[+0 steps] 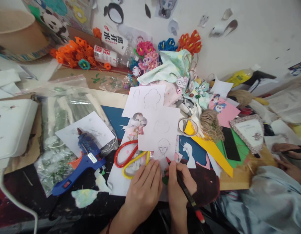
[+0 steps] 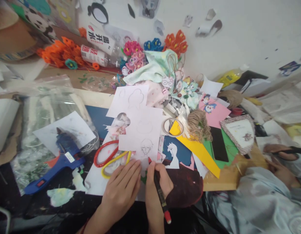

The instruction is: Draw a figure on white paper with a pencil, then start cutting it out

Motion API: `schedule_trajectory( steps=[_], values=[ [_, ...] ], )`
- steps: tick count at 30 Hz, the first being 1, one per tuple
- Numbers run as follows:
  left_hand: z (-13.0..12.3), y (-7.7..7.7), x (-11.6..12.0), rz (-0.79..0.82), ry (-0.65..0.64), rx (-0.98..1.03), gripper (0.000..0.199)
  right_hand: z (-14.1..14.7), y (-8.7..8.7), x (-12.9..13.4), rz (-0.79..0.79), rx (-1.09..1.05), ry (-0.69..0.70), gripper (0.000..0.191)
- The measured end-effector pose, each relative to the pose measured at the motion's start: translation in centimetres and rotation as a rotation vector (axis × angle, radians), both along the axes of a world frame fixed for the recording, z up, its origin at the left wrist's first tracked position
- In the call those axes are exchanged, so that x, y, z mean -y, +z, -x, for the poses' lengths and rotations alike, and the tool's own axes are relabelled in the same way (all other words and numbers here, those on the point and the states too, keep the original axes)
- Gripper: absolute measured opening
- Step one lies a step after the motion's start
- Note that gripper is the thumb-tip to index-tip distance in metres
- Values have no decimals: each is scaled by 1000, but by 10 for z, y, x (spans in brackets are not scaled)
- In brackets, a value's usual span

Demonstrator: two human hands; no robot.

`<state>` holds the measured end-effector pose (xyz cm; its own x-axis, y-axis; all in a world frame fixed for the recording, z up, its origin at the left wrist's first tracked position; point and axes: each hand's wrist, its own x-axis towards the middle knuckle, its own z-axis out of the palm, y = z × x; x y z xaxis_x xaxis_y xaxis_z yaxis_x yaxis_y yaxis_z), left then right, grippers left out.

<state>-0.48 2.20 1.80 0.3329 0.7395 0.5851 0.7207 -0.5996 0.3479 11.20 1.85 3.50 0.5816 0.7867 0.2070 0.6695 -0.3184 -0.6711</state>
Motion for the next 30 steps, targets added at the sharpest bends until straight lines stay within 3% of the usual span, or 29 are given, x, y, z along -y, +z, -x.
schedule_trajectory(
  steps=[6,10,15,23,30],
  values=[
    [0,1,0,-10,5,-13,26,-2,-3,0,31,13,-45,42],
    [0,1,0,-8,1,-12,27,-3,-4,0,13,15,15,41],
    [0,0,0,0,-6,1,26,0,-3,0,-7,39,-54,39],
    [0,0,1,-6,-11,5,26,0,1,-2,-40,34,95,38],
    [-1,0,0,-2,-3,3,26,-3,-5,0,-18,78,-34,38]
  ],
)
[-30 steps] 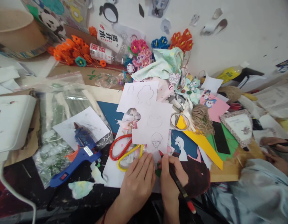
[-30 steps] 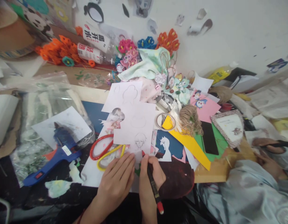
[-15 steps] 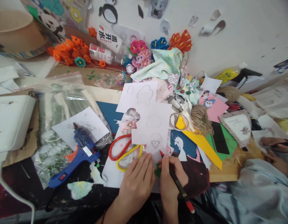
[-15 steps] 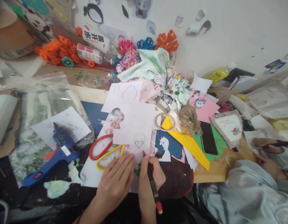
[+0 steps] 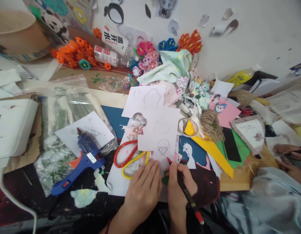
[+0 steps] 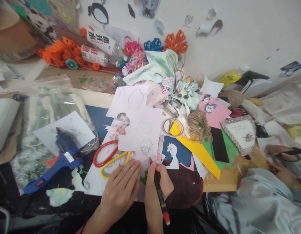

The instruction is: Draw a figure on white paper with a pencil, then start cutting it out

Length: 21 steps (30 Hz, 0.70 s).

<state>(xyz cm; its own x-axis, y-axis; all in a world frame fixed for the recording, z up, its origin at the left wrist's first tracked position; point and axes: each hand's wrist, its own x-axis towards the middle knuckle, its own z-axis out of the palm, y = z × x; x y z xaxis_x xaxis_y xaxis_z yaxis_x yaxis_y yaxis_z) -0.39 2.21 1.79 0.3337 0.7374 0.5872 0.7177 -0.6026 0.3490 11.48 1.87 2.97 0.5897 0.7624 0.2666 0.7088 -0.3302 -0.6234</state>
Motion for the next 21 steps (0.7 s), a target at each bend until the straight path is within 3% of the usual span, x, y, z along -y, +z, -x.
schedule_trajectory(
  steps=[6,21],
  values=[
    [0,-1,0,5,-2,9,26,0,5,-2,-58,55,153,37],
    [-1,-2,1,-4,9,2,26,1,7,0,-56,67,117,39]
  ],
)
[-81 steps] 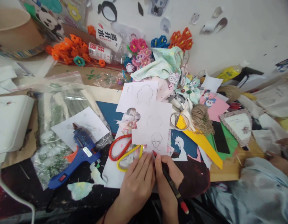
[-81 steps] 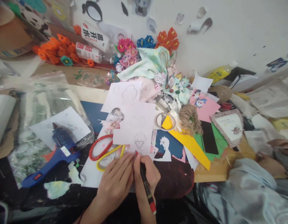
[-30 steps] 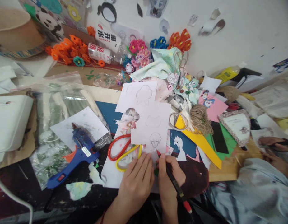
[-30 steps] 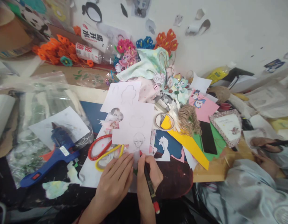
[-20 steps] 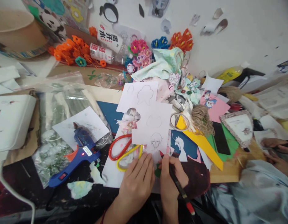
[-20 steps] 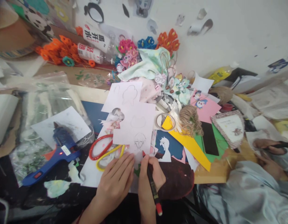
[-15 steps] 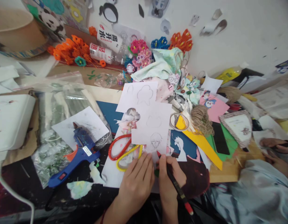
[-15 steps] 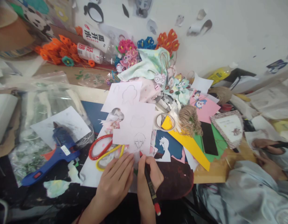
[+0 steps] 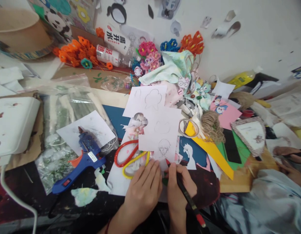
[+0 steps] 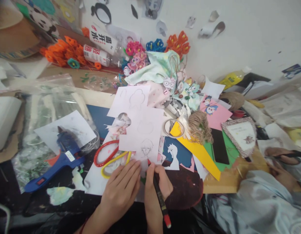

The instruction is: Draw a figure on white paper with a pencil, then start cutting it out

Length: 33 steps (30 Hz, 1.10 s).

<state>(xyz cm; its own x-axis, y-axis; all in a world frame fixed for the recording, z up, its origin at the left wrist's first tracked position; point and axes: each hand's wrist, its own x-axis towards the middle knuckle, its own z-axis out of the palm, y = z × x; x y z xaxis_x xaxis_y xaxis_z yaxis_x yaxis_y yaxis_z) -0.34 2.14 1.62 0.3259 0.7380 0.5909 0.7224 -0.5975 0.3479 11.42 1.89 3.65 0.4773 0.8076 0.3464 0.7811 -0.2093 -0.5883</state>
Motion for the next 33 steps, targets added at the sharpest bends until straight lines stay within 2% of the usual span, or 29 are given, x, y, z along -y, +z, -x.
schedule_trajectory(
  steps=[9,17,23,33],
  values=[
    [1,1,-1,2,-4,-2,26,1,1,2,75,-39,-16,38],
    [0,2,-1,4,2,-7,26,-1,1,0,12,18,42,38],
    [2,1,0,2,-20,-16,28,4,9,-4,-33,40,197,39],
    [2,2,-1,-10,-8,-18,26,0,3,-2,-6,26,188,36]
  ],
)
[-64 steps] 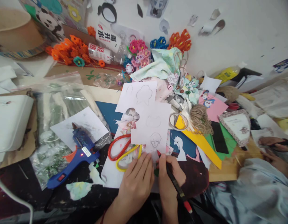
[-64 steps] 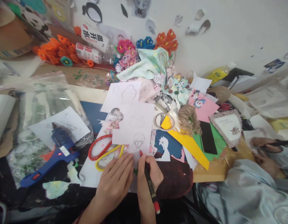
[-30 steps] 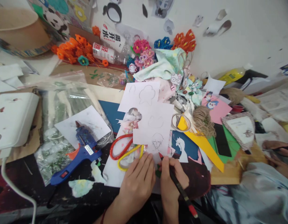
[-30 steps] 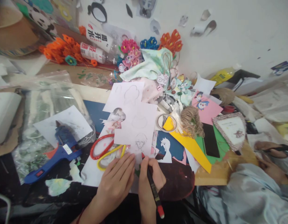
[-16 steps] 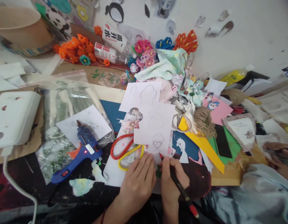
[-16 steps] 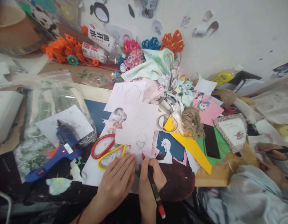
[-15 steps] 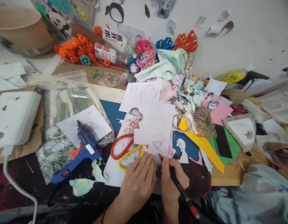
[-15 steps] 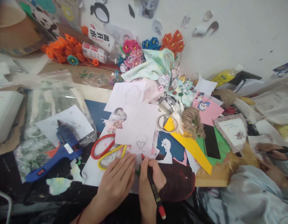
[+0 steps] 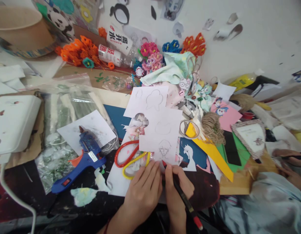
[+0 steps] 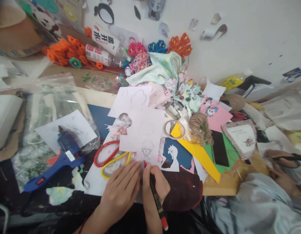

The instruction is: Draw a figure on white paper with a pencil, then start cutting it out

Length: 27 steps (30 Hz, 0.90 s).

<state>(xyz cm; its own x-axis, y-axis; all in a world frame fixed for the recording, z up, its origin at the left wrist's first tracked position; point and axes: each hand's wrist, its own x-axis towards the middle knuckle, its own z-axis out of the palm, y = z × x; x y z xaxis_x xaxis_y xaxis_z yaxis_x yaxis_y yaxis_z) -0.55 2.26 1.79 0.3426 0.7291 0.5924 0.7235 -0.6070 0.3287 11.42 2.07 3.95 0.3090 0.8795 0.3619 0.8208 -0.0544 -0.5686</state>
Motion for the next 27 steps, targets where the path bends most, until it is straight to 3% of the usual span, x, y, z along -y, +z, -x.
schedule_trajectory(
  steps=[4,17,23,27],
  values=[
    [0,0,1,1,1,9,26,-1,0,0,34,-16,-1,34],
    [-1,-2,2,-5,10,2,27,0,0,0,-81,35,8,40],
    [-1,0,1,-4,16,-7,26,-4,-2,2,2,12,-44,41],
    [-1,-2,1,-5,15,1,26,-6,-4,0,-33,25,-25,41]
  ],
)
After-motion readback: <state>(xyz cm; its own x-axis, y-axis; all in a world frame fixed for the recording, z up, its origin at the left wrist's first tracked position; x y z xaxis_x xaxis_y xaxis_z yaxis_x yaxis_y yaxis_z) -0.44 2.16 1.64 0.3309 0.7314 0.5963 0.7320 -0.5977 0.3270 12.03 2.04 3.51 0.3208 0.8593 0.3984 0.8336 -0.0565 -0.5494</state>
